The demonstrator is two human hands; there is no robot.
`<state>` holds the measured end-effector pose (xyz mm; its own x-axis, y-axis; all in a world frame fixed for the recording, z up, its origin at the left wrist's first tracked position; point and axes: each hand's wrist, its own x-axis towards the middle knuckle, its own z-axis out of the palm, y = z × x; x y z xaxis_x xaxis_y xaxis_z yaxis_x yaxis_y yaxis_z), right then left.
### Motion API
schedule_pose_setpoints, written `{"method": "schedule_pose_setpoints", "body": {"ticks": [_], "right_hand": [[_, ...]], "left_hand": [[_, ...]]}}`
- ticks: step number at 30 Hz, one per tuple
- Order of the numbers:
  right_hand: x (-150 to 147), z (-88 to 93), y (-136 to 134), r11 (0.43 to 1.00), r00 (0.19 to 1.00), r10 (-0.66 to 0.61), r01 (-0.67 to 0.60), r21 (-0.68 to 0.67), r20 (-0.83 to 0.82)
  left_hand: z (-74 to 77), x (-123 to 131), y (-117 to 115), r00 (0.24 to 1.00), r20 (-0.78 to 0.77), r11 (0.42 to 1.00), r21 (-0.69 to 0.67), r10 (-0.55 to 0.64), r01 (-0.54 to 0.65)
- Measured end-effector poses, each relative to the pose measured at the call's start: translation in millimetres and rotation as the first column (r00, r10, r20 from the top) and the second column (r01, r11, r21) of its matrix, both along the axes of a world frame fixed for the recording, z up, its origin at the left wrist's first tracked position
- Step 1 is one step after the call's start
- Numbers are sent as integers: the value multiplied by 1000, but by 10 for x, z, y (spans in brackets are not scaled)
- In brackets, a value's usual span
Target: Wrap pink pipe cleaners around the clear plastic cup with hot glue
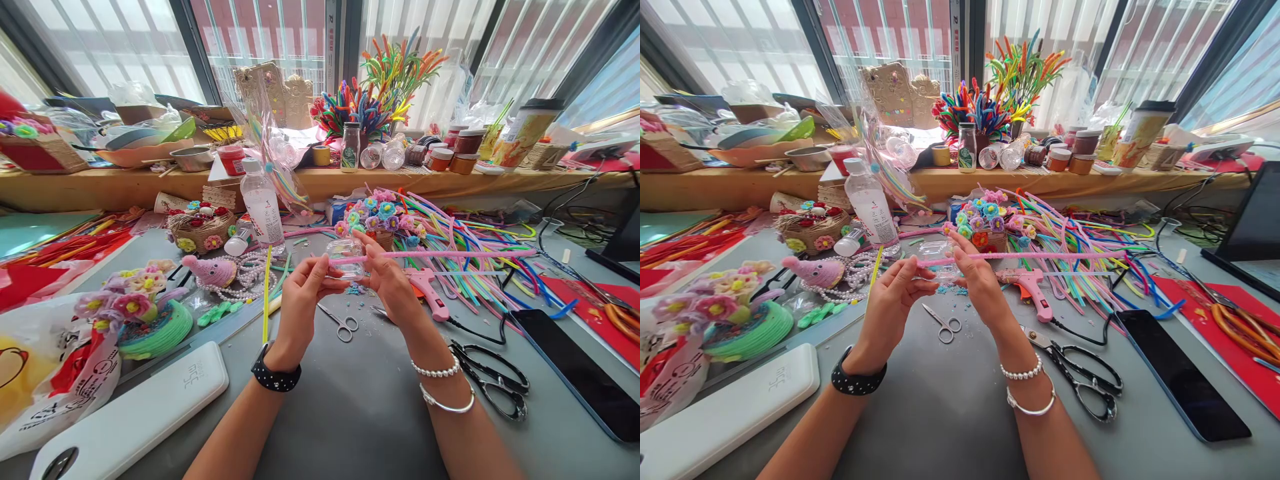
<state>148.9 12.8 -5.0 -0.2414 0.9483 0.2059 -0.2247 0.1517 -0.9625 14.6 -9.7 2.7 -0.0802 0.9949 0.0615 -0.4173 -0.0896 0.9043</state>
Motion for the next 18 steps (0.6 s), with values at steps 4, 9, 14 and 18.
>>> {"method": "schedule_pose_setpoints", "body": {"ticks": [4,9,14,18], "right_hand": [[4,3,-7,1000,1000,0,0,-7,7],[8,8,-9,1000,1000,-8,8,16,21],[6,12,-12,999,1000,-5,4,34,26],[8,11,-12,1000,999,-8,8,25,31]], "left_hand": [[2,-1,-9,1000,-26,1000,-11,-2,2],[15,8,-9,999,-52,1000,-19,2,-3],[24,11,-15,998,-69,1000,-16,14,-15],[22,8,-14,996,-80,1000,-17,25,-26]]}}
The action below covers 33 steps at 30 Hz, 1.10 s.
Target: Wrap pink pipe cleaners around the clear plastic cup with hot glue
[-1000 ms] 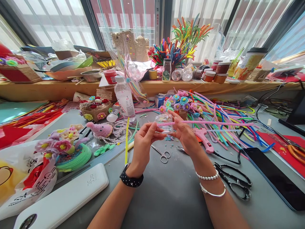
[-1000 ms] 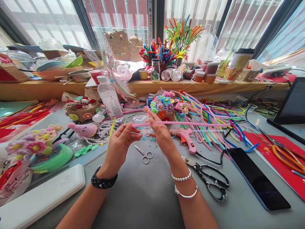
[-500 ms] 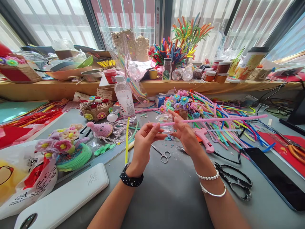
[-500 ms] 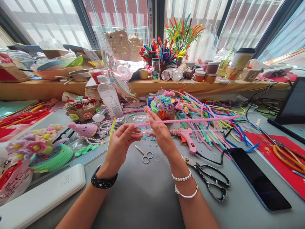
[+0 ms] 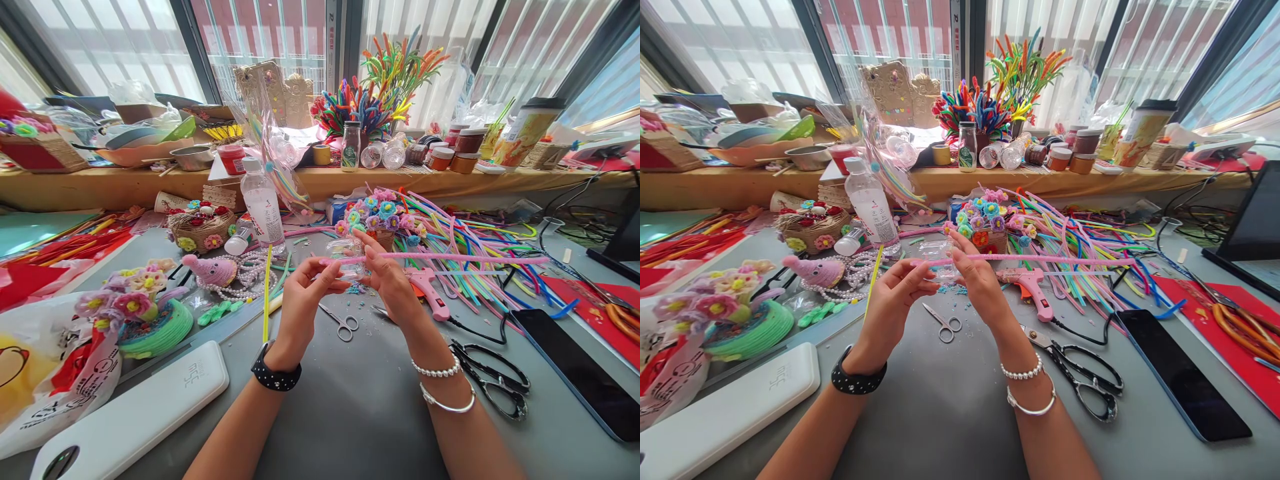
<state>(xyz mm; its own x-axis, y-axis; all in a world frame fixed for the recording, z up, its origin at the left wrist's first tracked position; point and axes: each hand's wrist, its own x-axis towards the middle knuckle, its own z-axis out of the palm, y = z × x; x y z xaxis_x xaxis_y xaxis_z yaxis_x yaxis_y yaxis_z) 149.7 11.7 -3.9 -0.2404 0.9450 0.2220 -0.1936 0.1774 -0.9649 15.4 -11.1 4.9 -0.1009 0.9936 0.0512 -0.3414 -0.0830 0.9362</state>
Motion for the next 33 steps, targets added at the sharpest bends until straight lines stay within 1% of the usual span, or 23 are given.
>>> {"method": "schedule_pose_setpoints", "body": {"ticks": [7,10,13,19,22,26,29,31,33], "right_hand": [[17,10,-8,1000,1000,-2,1,21,7],[40,24,-11,995,998,-38,33,95,55],[68,37,-13,981,993,-85,69,183,77],[64,62,-38,960,990,-141,132,245,17],[32,59,-54,960,987,-160,160,232,-19],[-13,44,-72,960,981,-194,195,203,-24],[-36,36,-67,964,981,-185,192,182,-54],[-31,36,-56,969,979,-188,198,146,-81],[-6,45,-52,972,978,-200,206,109,-64]], "left_hand": [[22,13,-16,1000,-6,1000,7,7,-7],[13,6,-13,1000,-8,1000,24,7,-6],[-3,-14,-10,999,-28,996,86,35,-32],[5,-29,-53,977,-120,955,264,174,-137],[6,-24,-75,955,-172,929,324,241,-177],[-17,-24,-78,924,-225,902,377,310,-211],[-27,-27,-75,917,-226,896,381,327,-226],[-17,-31,-76,918,-208,895,374,337,-244],[6,-38,-80,920,-196,897,362,340,-254]]}}
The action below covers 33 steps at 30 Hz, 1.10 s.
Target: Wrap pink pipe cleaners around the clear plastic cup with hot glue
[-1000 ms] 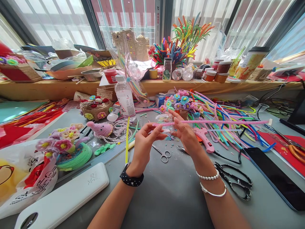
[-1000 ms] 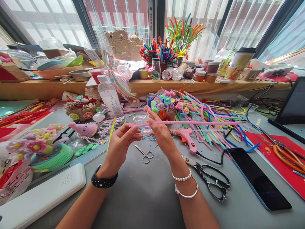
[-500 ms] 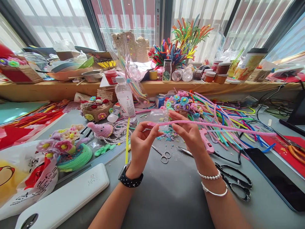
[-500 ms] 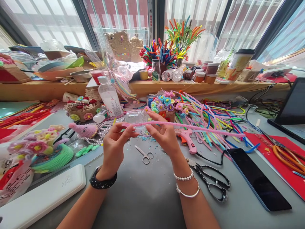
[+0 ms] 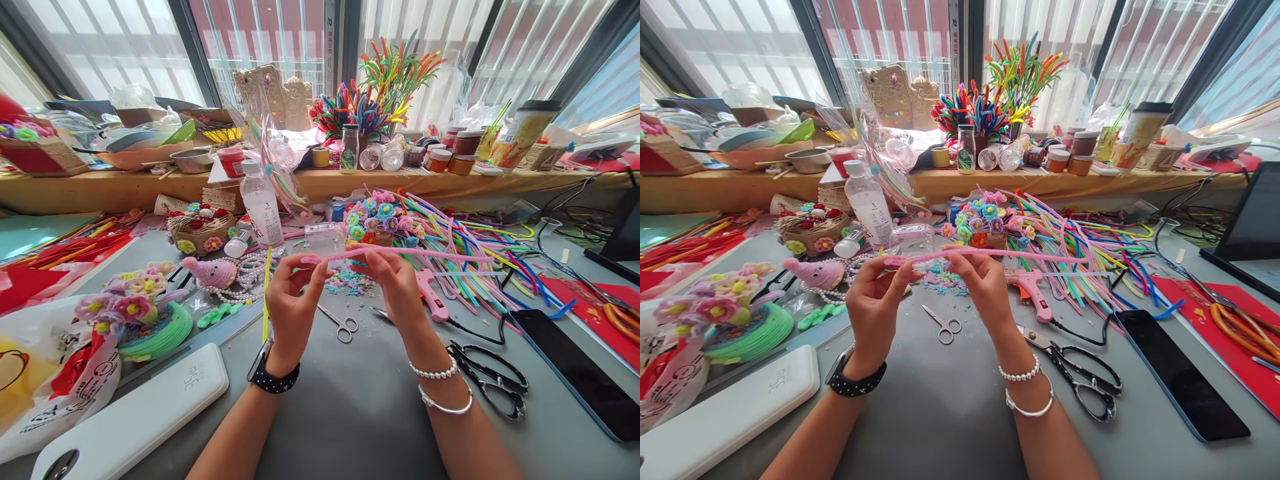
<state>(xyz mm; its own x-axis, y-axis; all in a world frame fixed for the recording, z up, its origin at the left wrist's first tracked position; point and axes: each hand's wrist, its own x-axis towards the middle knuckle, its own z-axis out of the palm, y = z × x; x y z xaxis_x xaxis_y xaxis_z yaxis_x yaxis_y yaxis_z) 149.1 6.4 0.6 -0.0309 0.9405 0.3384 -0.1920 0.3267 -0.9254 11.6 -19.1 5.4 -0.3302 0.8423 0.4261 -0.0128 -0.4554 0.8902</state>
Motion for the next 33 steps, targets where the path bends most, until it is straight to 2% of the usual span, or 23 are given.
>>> {"method": "schedule_pose_setpoints", "body": {"ticks": [2,3,5,7,9,10,11,13,14,16,20,22,24,25,27,30,32,33], "right_hand": [[35,17,-17,1000,996,-22,21,10,89],[51,28,-33,997,986,-59,51,55,157],[71,51,-78,954,928,-246,180,242,280],[75,74,-123,814,793,-510,321,483,333],[71,93,-152,651,632,-697,359,669,339],[68,101,-159,597,573,-745,345,724,341],[68,110,-161,567,534,-770,326,756,348],[72,127,-151,569,512,-772,290,770,378],[77,137,-142,594,524,-751,271,758,401],[92,159,-126,678,577,-671,223,701,465],[153,231,-147,870,711,-405,107,481,575],[219,286,-191,935,759,-254,36,352,600],[320,348,-240,973,782,-98,-54,223,616],[383,379,-262,980,788,-18,-107,165,616],[520,429,-288,961,756,149,-261,85,638],[676,445,-276,875,683,349,-483,38,641],[690,407,-241,850,677,389,-526,41,625],[664,375,-219,861,700,375,-506,52,608]], "left_hand": [[24,-11,-1,1000,3,1000,-11,2,-2],[31,-19,1,1000,1,1000,-13,8,-8],[33,-35,13,1000,-14,1000,-2,21,-21],[19,-53,31,999,-33,999,21,37,-37],[3,-72,50,998,-44,998,38,53,-51],[-2,-81,57,997,-49,998,37,57,-55],[-5,-90,63,997,-54,998,34,62,-60],[0,-106,67,995,-75,998,28,61,-59],[6,-114,66,994,-88,998,34,65,-62],[25,-133,59,989,-119,995,73,83,-75],[103,-222,49,978,-139,982,135,154,-135],[155,-299,59,982,-117,977,168,151,-130],[206,-388,79,985,-71,973,178,160,-146],[228,-431,90,987,-7,972,175,162,-159],[262,-508,112,991,93,978,178,94,-109],[282,-584,133,990,131,993,111,-45,30],[272,-599,140,982,131,990,64,-133,125],[262,-594,142,976,125,984,38,-180,176]]}}
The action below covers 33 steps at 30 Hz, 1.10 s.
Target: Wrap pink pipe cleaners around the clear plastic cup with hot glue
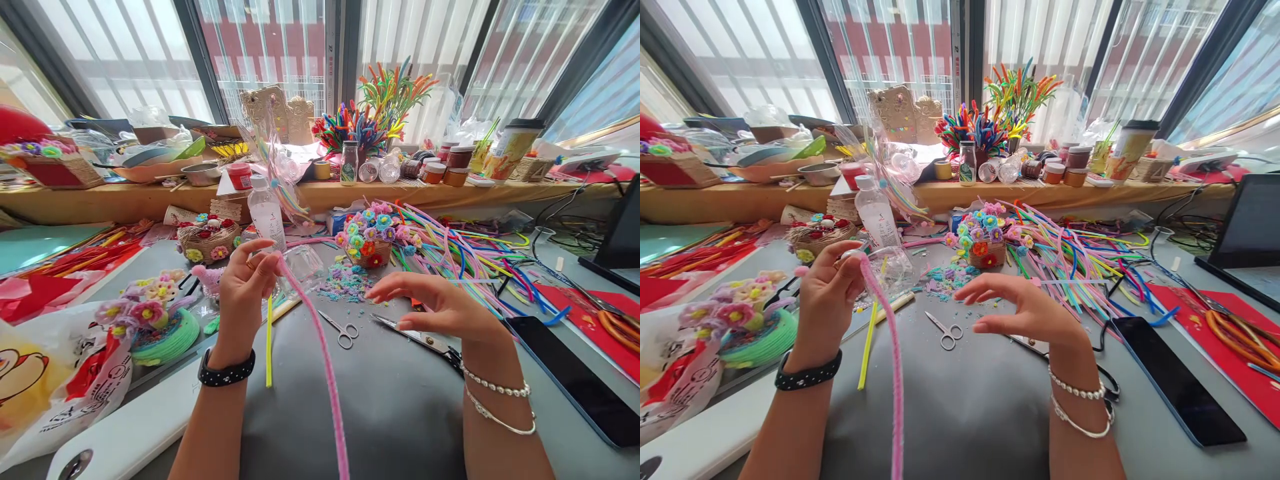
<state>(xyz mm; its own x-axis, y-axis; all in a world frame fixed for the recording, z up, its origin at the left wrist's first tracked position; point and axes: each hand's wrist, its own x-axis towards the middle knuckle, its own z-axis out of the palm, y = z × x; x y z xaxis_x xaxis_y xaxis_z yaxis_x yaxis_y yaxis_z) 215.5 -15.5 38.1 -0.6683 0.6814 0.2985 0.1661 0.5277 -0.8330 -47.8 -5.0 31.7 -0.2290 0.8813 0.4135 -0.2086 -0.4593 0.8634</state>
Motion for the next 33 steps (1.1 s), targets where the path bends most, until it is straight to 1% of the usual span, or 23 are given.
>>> {"method": "schedule_pose_setpoints", "body": {"ticks": [2,3,4,6,8,10,13,15,16,18,20,22,23,27,33], "right_hand": [[-108,-79,46,992,992,-118,120,36,-55],[-179,-122,68,984,986,-160,163,74,-45],[-253,-164,88,976,983,-182,185,111,-38],[-388,-237,124,973,983,-181,180,146,-3],[-476,-288,151,969,981,-193,189,162,13],[-511,-316,170,960,972,-235,233,154,-5],[-504,-334,191,927,935,-341,352,127,-101],[-494,-343,201,893,895,-412,434,117,-170],[-494,-349,205,877,877,-439,466,118,-196],[-501,-365,215,851,851,-473,508,130,-229],[-514,-382,222,840,842,-483,523,147,-240],[-524,-394,226,838,842,-481,523,156,-245],[-527,-397,226,838,843,-480,523,158,-245],[-521,-394,219,835,842,-487,527,161,-233],[-517,-392,212,843,848,-481,517,149,-221]], "left_hand": [[-24,33,-3,993,-39,993,-55,-111,108],[-36,60,-7,986,-64,984,-90,-157,151],[-47,91,-13,975,-95,973,-135,-201,188],[-65,159,-26,956,-144,952,-207,-257,225],[-83,222,-32,945,-177,944,-239,-274,228],[-109,269,-25,950,-188,951,-233,-250,204],[-174,316,-1,965,-201,974,-182,-169,132],[-228,343,9,965,-207,979,-161,-161,129],[-254,358,10,958,-190,966,-184,-217,182],[-291,389,-1,911,-162,912,-229,-380,340],[-304,419,-22,842,-133,836,-272,-523,477],[-297,444,-45,795,-121,785,-304,-594,540],[-289,452,-54,786,-123,775,-313,-606,549],[-261,454,-61,785,-160,787,-300,-599,539],[-272,425,-38,791,-160,796,-274,-591,539]]}}
